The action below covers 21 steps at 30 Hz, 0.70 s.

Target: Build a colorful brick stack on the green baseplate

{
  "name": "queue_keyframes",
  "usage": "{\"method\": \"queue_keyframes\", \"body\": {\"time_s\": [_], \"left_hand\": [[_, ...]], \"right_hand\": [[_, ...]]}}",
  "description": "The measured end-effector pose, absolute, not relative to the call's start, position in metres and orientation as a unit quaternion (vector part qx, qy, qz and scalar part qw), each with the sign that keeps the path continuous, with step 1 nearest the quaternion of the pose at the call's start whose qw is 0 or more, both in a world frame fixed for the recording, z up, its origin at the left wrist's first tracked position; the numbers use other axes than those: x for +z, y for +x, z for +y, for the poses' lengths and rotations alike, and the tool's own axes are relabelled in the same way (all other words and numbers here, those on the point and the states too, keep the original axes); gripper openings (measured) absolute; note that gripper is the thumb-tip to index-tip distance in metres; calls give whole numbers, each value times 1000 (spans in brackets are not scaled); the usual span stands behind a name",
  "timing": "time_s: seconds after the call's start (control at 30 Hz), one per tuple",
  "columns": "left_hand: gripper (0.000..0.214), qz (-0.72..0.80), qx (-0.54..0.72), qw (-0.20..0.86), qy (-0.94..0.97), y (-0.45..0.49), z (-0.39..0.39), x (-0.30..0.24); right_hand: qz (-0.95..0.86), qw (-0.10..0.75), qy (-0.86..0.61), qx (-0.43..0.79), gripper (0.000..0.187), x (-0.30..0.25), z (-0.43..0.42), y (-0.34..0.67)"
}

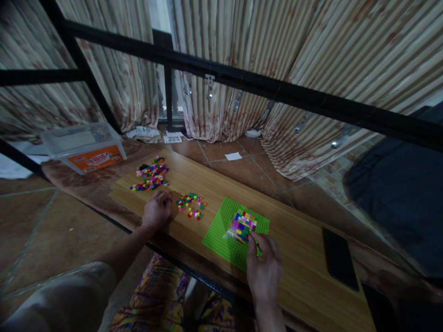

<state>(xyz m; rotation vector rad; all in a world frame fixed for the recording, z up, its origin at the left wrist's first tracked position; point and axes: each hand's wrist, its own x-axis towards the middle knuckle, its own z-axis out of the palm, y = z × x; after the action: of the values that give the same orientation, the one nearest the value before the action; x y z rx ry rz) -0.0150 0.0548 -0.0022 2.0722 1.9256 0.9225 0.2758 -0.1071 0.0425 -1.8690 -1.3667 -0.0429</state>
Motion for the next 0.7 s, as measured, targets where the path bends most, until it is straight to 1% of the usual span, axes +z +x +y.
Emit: {"method": "queue_keyframes", "body": {"time_s": [0.2, 0.27, 0.4, 0.5, 0.57, 0.7], "left_hand": [[18, 641, 310, 86, 697, -16, 55, -4], [18, 640, 314, 87, 696, -16, 55, -3], [18, 639, 318, 90, 695, -15, 55, -3], [18, 636, 318, 92, 697, -15, 55, -4], [18, 634, 319, 95, 698, -15, 55, -5], [17, 636, 319, 103, 695, -15, 54, -5]], "right_hand": [[-510, 480, -712, -54, 26, 48, -115, 266], [-520, 485, -702, -43, 22, 46, -119, 254], [-588, 462, -661, 64, 15, 34, -130, 215], [-638, 438, -617, 143, 15, 20, -135, 183], [-653, 426, -603, 168, 17, 12, -134, 167], [-663, 410, -601, 174, 16, 3, -116, 154]]}}
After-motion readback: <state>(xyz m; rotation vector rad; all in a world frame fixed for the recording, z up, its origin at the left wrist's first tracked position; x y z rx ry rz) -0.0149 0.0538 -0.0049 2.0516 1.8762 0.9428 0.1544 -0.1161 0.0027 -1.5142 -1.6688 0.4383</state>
